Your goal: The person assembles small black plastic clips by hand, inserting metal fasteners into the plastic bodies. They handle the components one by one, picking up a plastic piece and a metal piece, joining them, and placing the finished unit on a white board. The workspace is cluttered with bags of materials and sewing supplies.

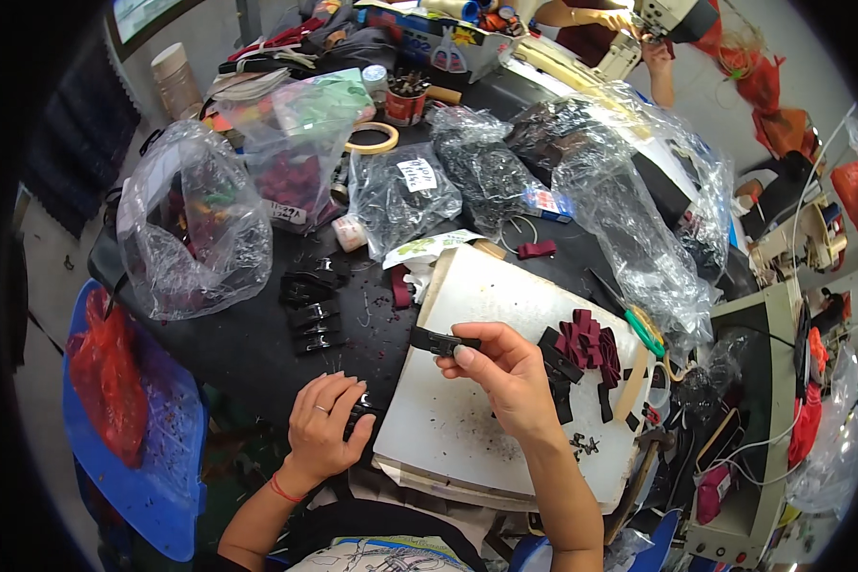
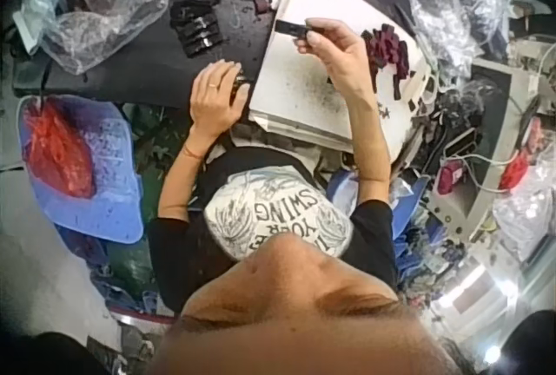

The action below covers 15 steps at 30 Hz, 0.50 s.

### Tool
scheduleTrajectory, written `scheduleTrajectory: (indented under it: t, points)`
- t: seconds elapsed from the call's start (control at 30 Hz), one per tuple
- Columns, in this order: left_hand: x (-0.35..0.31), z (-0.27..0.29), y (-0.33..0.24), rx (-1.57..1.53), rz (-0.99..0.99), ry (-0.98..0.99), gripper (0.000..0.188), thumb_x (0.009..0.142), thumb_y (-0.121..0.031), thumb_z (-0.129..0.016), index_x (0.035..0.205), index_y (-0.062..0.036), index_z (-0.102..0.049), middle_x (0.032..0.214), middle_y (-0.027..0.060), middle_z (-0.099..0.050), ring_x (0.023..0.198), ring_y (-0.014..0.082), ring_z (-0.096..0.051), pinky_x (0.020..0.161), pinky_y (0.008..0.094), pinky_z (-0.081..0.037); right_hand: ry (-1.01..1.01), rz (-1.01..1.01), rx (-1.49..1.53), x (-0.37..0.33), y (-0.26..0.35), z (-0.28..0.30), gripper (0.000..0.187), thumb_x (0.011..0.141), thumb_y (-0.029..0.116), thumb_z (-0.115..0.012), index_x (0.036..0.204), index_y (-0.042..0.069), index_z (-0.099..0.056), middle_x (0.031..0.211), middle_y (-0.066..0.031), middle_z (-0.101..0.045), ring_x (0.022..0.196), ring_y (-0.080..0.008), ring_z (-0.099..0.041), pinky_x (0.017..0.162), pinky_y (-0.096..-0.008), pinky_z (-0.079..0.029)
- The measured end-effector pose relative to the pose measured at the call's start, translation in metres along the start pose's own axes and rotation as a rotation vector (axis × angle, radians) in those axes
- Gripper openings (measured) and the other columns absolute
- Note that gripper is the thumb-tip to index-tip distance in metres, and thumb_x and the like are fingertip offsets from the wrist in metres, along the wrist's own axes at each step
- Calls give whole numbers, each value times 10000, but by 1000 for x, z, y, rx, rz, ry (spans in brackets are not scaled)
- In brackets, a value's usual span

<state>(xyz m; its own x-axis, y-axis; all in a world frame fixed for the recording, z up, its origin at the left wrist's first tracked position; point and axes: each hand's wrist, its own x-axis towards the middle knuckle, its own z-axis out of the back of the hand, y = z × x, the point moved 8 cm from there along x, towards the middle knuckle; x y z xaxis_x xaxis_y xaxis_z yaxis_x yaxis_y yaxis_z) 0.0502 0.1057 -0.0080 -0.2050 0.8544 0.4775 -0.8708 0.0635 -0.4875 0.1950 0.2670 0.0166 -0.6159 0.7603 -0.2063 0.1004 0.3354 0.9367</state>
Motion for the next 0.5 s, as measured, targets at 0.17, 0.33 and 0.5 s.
scheduleTrajectory:
  t: [0.17, 0.33, 0.5]
  points:
    - [0, 2, 1, -17, 14, -5, 345, 801, -241, -689, 1048, -1, -665, 1057, 120, -615, 1042, 307, -588, 936, 442, -474, 14, -16, -23, 4, -11, -12, 254, 885, 61, -681, 1120, -22, -634, 907, -66, -674, 829, -104, -607, 705, -246, -471]
    - [3, 4, 0, -36, 12, -10, 341, 802, -242, -687, 1045, -4, -663, 1041, 118, -624, 1027, 299, -592, 944, 441, -476, 37, -10, -156, 14, -14, -25, 266, 878, 79, -699, 1119, -16, -638, 877, -37, -658, 809, -83, -584, 705, -245, -471]
    - [0, 5, 2, -43, 19, -16, 338, 801, -245, -687, 1043, -10, -662, 1044, 119, -631, 1027, 295, -593, 949, 435, -476, 61, 19, -416, 22, 1, -45, 185, 877, 79, -696, 1048, 12, -680, 878, -26, -663, 800, -93, -595, 714, -268, -495]
